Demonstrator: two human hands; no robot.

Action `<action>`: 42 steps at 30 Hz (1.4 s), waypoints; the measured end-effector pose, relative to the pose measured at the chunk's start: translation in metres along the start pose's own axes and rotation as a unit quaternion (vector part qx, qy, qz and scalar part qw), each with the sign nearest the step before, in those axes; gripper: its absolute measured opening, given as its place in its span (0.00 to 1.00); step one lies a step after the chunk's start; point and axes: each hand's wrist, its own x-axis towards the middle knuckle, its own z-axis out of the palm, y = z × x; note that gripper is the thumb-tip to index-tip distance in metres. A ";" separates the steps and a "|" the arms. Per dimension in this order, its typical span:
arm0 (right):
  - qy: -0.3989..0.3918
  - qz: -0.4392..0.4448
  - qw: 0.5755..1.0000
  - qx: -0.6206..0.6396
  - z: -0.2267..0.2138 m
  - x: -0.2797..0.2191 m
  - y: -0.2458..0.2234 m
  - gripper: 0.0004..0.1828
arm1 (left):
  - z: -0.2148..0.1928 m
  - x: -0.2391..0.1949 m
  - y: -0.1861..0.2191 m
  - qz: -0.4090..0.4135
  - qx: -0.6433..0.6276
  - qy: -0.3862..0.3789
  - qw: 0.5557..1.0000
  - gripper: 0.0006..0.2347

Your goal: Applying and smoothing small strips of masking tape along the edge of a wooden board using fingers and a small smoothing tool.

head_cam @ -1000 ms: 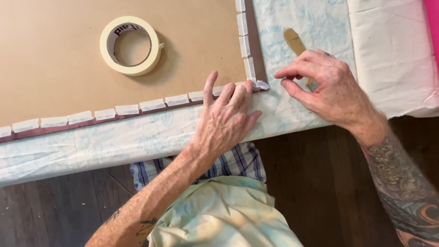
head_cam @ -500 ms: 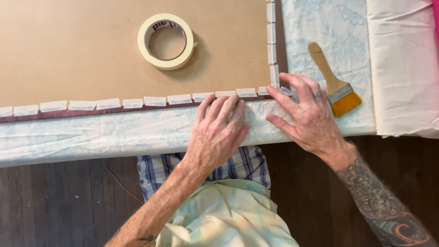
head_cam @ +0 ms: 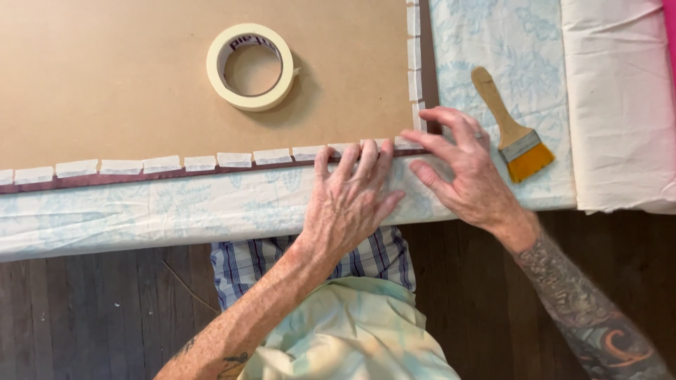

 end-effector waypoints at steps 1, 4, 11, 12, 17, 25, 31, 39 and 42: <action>0.047 0.007 0.999 0.007 0.001 0.001 0.002 0.24 | 0.000 0.000 0.001 0.002 0.020 -0.004 1.000 0.34; 0.098 0.003 0.995 0.014 -0.002 0.011 -0.010 0.23 | -0.010 -0.002 -0.006 0.011 -0.025 -0.004 1.000 0.36; 0.107 -0.031 0.978 0.179 0.046 0.093 -0.024 0.30 | 0.007 -0.006 -0.110 -0.070 -0.116 0.090 0.987 0.26; 0.108 -0.036 0.977 0.179 0.050 0.105 -0.030 0.30 | 0.006 -0.004 -0.118 -0.072 -0.112 0.092 0.987 0.26; 0.136 0.011 0.977 0.165 0.066 0.157 -0.042 0.31 | 0.032 0.010 -0.142 -0.064 -0.097 0.087 0.989 0.21; 0.121 0.050 0.966 0.223 0.058 0.156 -0.042 0.18 | 0.033 0.019 -0.161 -0.042 -0.195 0.034 0.979 0.22; 0.049 0.054 0.964 0.255 0.010 0.115 -0.060 0.18 | -0.013 0.031 -0.154 -0.017 -0.274 -0.010 0.962 0.13; 0.073 0.069 0.964 0.248 0.008 0.099 -0.077 0.16 | -0.038 0.046 -0.148 -0.011 -0.289 -0.083 0.954 0.07; 0.140 0.079 0.956 0.245 0.017 0.103 -0.081 0.16 | -0.028 0.052 -0.148 -0.017 -0.307 -0.063 0.949 0.05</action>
